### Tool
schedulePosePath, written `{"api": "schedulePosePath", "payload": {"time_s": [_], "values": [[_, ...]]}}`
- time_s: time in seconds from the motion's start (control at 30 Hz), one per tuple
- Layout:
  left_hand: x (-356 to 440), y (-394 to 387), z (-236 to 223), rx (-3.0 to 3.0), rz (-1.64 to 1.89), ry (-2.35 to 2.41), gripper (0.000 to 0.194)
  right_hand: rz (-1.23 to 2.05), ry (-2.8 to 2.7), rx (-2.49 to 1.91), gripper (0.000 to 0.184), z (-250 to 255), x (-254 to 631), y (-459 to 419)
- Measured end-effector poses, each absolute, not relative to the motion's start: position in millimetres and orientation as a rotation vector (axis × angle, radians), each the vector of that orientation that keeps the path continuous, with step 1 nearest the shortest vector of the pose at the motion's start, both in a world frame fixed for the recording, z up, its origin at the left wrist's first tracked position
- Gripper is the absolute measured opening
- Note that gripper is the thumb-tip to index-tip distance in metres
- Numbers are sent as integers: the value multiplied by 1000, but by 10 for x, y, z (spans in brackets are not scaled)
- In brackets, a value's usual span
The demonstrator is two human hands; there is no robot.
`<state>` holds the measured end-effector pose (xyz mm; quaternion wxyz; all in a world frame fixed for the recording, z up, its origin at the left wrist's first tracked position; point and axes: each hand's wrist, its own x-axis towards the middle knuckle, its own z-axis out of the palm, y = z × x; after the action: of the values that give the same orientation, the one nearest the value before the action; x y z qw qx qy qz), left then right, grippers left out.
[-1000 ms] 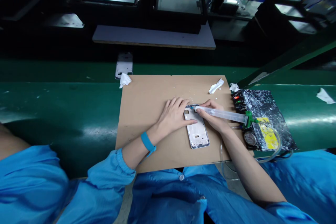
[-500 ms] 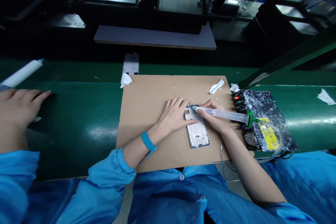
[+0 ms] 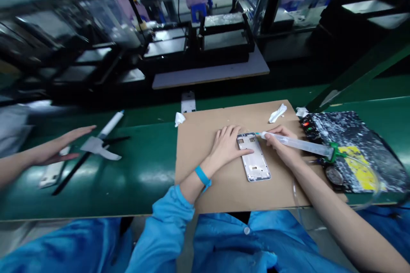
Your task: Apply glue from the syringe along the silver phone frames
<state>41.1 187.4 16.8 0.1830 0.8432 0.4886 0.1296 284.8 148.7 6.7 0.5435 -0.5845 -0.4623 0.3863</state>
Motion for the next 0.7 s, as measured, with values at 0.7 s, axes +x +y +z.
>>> {"api": "schedulePosePath", "payload": {"time_s": [0.7], "values": [[-603,3712,639,1924,-109,2441,81,817,-958,-1313,56,87,2757,1522]]}}
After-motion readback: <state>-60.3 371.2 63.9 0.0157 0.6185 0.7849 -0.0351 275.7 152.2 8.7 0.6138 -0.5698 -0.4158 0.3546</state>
